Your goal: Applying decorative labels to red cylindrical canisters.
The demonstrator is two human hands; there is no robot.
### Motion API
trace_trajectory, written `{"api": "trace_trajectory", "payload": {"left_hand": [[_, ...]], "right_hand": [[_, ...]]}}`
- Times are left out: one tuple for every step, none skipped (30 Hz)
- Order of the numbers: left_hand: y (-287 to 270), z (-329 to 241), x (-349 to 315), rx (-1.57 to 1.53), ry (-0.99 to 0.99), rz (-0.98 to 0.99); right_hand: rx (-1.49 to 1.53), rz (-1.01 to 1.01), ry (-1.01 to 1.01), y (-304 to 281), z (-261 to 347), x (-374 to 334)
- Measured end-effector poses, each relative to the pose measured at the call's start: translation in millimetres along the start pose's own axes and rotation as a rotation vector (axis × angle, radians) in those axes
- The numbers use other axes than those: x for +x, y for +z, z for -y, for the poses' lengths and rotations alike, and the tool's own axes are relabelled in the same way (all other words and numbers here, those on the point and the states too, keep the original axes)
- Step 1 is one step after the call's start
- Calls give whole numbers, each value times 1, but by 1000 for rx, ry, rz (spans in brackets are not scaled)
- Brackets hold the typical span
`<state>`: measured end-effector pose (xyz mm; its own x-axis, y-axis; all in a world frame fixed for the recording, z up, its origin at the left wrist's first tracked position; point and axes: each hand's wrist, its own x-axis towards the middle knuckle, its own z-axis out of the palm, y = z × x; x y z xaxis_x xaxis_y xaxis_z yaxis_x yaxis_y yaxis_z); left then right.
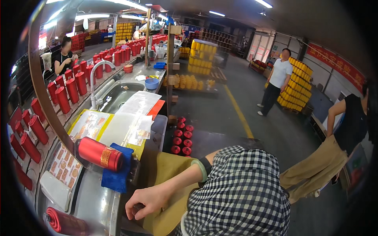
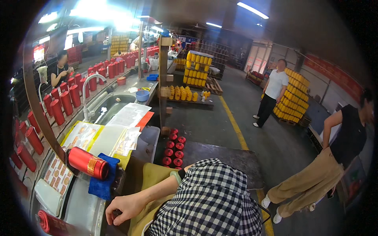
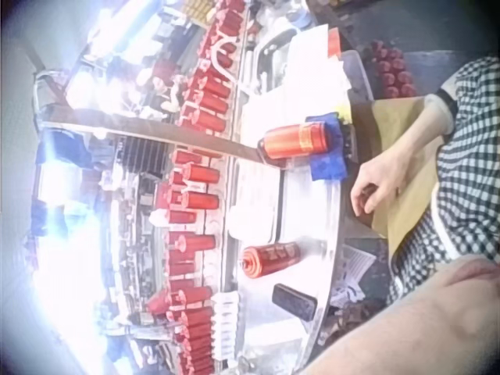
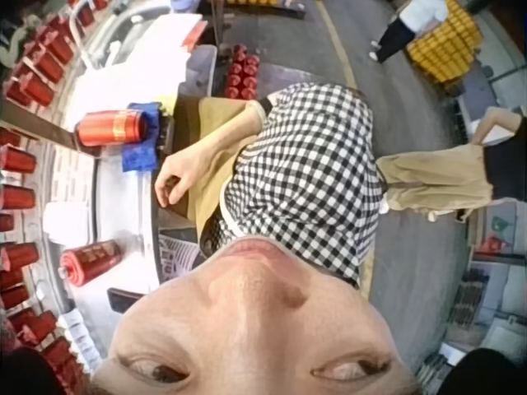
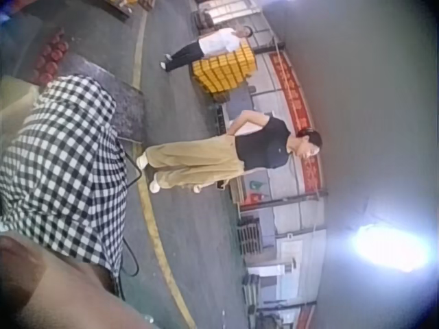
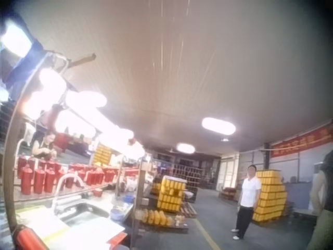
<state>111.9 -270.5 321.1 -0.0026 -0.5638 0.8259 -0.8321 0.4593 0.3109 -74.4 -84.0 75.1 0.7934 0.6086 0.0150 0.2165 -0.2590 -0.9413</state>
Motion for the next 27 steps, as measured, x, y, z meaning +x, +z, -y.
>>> {"api": "trace_trajectory", "payload": {"left_hand": [[1,0,0,-7,0,7],[2,1,1,-13,1,14],[2,3,0,-18,-3,20],[1,6,-1,-22,-8,25],[-2,10,-3,-24,-15,28],[-6,17,-10,-24,-35,27],[-13,26,-20,-20,-61,24],[-23,38,-33,-11,-94,15],[-34,45,-52,-6,-139,7],[-51,57,-79,10,-200,-12],[-79,70,-119,45,-285,-48],[-118,83,-181,103,-406,-99],[-161,87,-257,177,-553,-164],[-199,77,-339,248,-700,-239],[-240,48,-437,341,-873,-319],[-265,5,-519,413,-1013,-413],[-275,-45,-597,470,-1152,-497],[-277,-98,-660,518,-1266,-580],[-268,-150,-713,548,-1364,-656],[-250,-194,-754,561,-1438,-721],[-236,-238,-788,591,-1503,-797],[-217,-273,-814,602,-1550,-866],[-193,-301,-836,599,-1588,-922],[-171,-324,-853,602,-1615,-992],[-151,-345,-880,613,-1627,-1054],[-135,-365,-905,622,-1636,-1114],[-126,-355,-900,475,-1612,-1396]], "right_hand": [[-10,-5,-18,0,-3,-1],[-20,-10,-36,-1,-5,-2],[-18,-10,-34,-1,-6,-2],[-11,-7,-27,-2,-5,-2],[-2,-1,-20,-3,-5,-1],[10,15,-17,-1,-5,1],[17,25,-4,0,-4,4],[26,44,10,1,-5,9],[25,40,4,2,-13,12],[55,43,35,2,-15,13],[68,69,77,0,-7,14],[73,101,130,1,-4,17],[-43,115,90,2,-1,19],[-70,73,43,2,-5,17],[-7,123,138,9,-6,18],[-56,160,190,8,-5,17],[-39,177,279,10,2,17],[-47,156,266,14,1,15],[-81,176,266,15,1,15],[-162,182,344,21,6,19],[-113,197,348,25,1,20],[-74,189,366,28,0,18],[-87,253,375,38,0,16],[-107,261,403,42,5,20],[-130,256,418,49,10,20],[-156,309,406,52,13,18],[-200,274,403,54,12,18]]}}
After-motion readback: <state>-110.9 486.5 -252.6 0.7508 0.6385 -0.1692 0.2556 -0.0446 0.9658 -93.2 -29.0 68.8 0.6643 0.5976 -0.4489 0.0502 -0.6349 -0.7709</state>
